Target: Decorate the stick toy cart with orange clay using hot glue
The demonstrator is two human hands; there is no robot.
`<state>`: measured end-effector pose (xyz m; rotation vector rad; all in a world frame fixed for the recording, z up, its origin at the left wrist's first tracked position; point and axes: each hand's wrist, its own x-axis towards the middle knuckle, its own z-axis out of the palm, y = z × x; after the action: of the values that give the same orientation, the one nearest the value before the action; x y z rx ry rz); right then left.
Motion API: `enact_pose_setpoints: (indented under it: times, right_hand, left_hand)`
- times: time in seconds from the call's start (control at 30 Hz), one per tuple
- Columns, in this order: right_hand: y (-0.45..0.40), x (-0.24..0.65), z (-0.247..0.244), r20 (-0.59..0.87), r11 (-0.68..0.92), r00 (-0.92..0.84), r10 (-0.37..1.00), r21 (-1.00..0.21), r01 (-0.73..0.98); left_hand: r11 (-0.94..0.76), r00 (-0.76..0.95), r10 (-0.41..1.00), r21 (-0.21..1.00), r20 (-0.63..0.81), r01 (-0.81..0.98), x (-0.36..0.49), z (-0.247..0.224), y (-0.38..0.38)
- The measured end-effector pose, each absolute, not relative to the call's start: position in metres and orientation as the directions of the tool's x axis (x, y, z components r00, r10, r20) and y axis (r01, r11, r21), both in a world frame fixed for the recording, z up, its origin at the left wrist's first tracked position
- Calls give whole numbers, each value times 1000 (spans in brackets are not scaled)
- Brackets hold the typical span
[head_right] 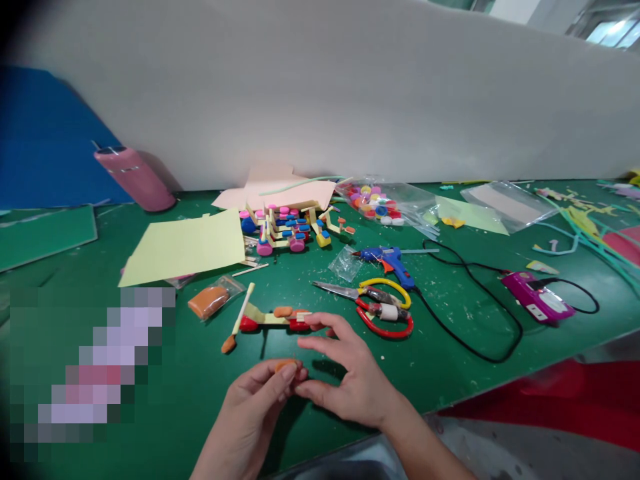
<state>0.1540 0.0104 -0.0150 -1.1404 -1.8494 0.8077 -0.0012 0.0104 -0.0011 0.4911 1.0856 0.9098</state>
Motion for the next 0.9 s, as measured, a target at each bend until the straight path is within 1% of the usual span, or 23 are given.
enact_pose_setpoints:
  times: [0.2, 0.37, 0.57, 0.8, 0.9]
  right_hand:
    - [8, 160, -18, 288, 354, -221, 932, -855, 379]
    - [7, 159, -19, 290, 351, -214, 933, -866, 356]
    - [8, 156, -16, 281, 350, -226, 933, -858, 375]
    - [11, 152, -14, 288, 365, -241, 927, -837, 407]
    - [14, 148, -12, 313, 398, -254, 915, -807, 437]
  left_hand:
    - [575, 185, 817, 741, -547, -346, -3, -4, 12]
    - [581, 212, 811, 714, -545, -390, -2, -5, 14]
    - [577, 207, 813, 707, -544, -409, -1, -3, 14]
    - [624, 320, 780, 625, -538, -470, -3, 0, 11]
    - [650, 340, 752, 550, -565, -524, -3, -1, 12]
